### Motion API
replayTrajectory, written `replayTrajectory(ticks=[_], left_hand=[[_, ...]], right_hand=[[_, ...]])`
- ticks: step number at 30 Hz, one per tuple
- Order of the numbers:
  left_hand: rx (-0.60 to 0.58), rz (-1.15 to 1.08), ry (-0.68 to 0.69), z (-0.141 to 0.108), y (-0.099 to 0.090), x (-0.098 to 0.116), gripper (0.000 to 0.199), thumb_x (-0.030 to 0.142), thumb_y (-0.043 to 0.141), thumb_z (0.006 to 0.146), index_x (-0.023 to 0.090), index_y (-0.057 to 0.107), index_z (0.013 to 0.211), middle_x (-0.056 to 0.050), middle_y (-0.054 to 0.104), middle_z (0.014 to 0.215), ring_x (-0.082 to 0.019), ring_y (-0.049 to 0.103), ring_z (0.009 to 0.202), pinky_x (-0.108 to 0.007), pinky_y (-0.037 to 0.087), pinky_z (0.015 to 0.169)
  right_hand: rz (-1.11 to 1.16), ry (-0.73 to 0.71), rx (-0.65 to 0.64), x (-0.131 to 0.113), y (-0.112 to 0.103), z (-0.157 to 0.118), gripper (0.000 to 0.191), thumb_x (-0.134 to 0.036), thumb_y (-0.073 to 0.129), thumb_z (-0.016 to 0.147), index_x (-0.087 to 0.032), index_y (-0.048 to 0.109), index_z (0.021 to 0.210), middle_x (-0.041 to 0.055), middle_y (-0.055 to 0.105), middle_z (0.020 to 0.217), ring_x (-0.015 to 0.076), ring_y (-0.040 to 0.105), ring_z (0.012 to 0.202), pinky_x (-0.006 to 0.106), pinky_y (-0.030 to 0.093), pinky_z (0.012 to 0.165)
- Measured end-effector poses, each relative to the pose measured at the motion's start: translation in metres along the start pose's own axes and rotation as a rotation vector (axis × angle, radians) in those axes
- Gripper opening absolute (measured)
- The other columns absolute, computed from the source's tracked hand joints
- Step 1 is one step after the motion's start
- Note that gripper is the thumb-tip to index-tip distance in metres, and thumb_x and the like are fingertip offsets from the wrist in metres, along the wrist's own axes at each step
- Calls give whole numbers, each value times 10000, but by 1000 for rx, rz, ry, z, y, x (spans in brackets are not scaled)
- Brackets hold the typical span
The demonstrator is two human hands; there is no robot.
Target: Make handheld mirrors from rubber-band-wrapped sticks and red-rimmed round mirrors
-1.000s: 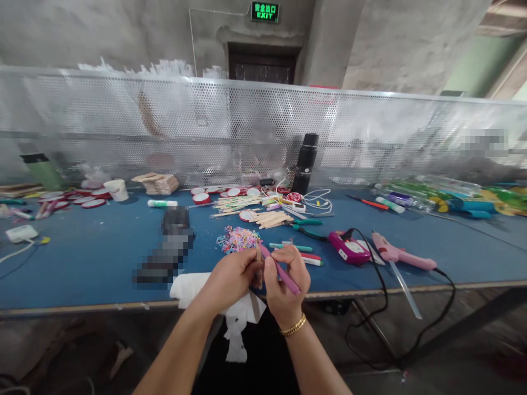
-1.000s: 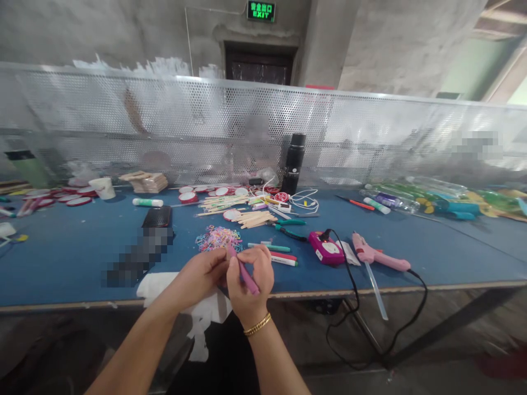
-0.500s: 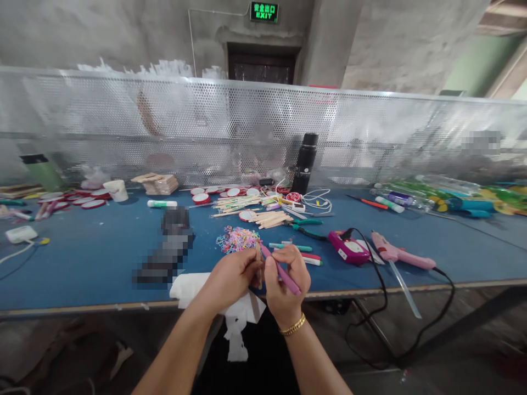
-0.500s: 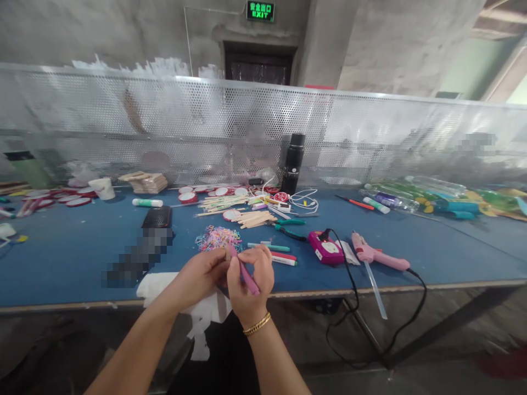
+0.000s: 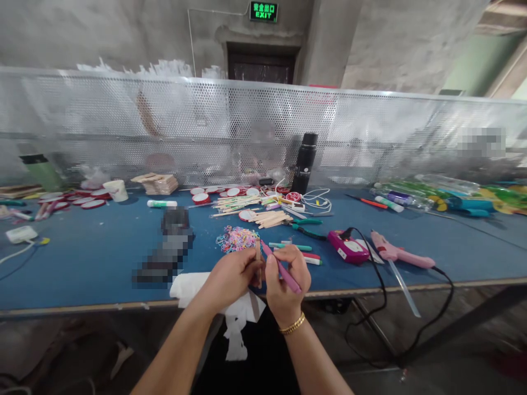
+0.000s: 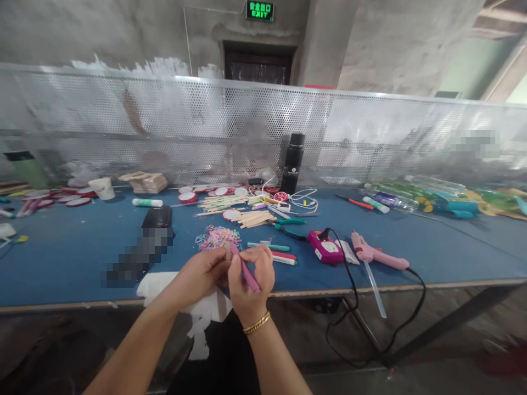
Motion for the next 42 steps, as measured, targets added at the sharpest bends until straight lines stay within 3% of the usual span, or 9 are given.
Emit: replayTrajectory(ticks=[16,42], left_hand=[[7,6,-5,0,1,-3,243,297,464,1005,215,568,802,14,665,719,-148,602,652,-264,431,630],[10,20,-15,0,1,-2,268,321,462,1009,217,563,784,8,675,718,-156,612,654,-267,430,632]], right_hand=[[-11,-11,-20,-1,2,0,106,-131,617,912,-226,572,930,-20,635,791,163,639,752,484,535,943],[-23,-9,-21,-1,2,0,104,-139,620,913,-227,570,937,-11,641,804,173,642,767,486,538,931]])
Point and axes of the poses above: each hand's wrist, its own z-axis towards the middle knuckle, its own y-axis out of the palm, x = y × z, the point moved 5 cm from there along z, towards the middle knuckle
